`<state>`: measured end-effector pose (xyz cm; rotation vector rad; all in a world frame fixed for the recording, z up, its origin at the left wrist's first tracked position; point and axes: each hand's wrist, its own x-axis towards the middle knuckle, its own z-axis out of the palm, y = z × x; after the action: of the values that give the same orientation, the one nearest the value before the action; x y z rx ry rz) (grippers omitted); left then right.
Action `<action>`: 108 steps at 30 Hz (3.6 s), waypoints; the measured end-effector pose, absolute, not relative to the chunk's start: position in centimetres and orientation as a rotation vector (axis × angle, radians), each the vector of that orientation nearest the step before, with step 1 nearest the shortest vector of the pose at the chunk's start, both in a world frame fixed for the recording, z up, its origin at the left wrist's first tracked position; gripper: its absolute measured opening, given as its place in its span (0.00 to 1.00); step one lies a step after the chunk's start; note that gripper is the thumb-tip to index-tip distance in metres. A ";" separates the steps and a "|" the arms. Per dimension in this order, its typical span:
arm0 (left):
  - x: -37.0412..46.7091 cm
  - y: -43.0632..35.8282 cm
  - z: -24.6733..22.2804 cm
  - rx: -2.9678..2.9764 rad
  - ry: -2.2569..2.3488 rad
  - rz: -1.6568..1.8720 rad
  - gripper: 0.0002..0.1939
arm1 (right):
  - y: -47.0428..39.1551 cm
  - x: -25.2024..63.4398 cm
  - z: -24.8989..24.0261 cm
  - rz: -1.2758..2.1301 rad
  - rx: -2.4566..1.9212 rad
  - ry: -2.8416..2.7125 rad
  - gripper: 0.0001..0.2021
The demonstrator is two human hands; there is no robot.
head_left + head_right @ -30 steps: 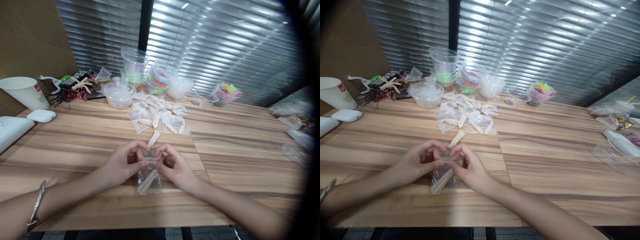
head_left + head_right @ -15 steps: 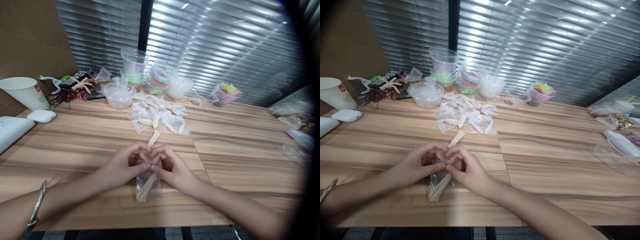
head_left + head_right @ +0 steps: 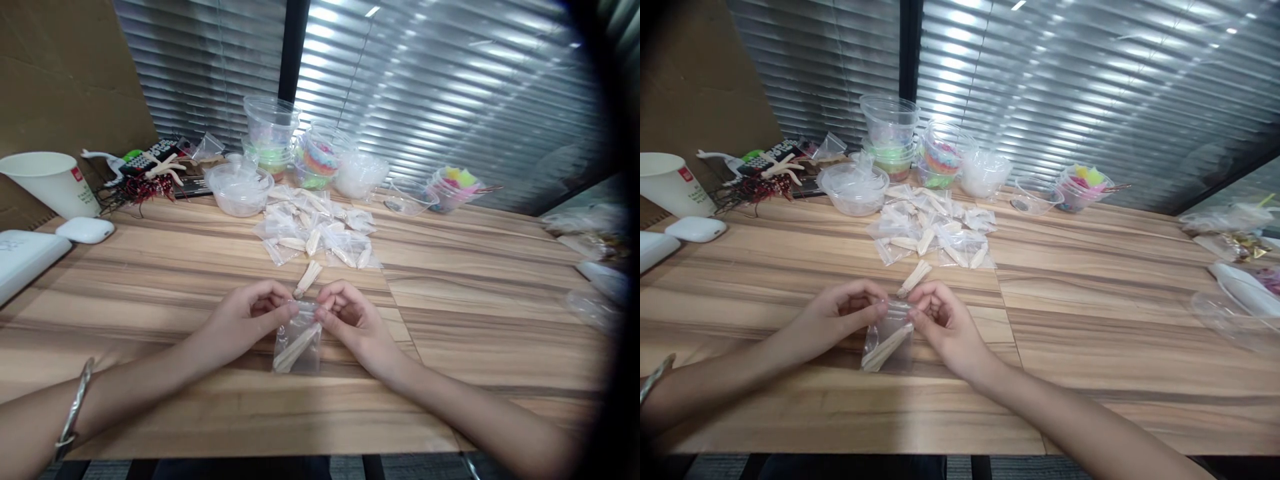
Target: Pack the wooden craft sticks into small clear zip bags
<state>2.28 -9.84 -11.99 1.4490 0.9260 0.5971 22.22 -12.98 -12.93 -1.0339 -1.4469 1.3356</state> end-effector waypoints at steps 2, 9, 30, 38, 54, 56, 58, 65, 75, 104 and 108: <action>2.2 -9.8 -12.1 1.495 0.953 0.549 0.17 | -13.0 22.3 -12.9 1.333 -1.022 -1.431 0.07; 1.9 -10.1 -11.8 1.512 0.965 0.502 0.19 | -13.0 22.2 -12.8 1.346 -1.024 -1.432 0.08; 1.9 -10.0 -11.8 1.366 0.960 0.579 0.20 | -12.9 22.6 -13.0 1.263 -1.057 -1.409 0.09; 2.0 -10.1 -11.8 1.699 0.907 0.427 0.18 | -12.7 22.9 -12.8 1.098 -1.057 -1.274 0.07; 1.8 -9.9 -12.1 1.770 0.884 0.405 0.19 | -13.4 22.7 -12.9 1.226 -1.190 -1.606 0.12; 1.8 -9.9 -11.9 1.771 0.881 0.394 0.19 | -13.5 22.8 -12.8 1.239 -1.199 -1.598 0.13; 1.8 -10.0 -11.8 1.759 0.869 0.390 0.19 | -13.7 22.8 -12.8 1.256 -1.212 -1.595 0.13; 1.8 -9.9 -11.9 1.746 0.857 0.380 0.19 | -13.5 22.5 -12.7 1.239 -1.183 -1.604 0.13; 1.8 -9.9 -11.9 1.741 0.826 0.382 0.19 | -13.6 22.7 -12.6 1.261 -1.131 -1.599 0.12; 1.8 -9.9 -11.4 1.648 0.682 0.339 0.17 | -13.5 23.1 -14.0 1.353 -1.128 -1.225 0.17; 1.8 -10.1 -11.1 1.601 0.711 0.313 0.16 | -13.2 23.5 -14.3 1.268 -1.131 -1.218 0.18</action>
<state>1.77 -10.15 -11.06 1.6007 0.7109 0.3134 23.47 -13.20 -14.33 -1.1306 -1.2180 1.2684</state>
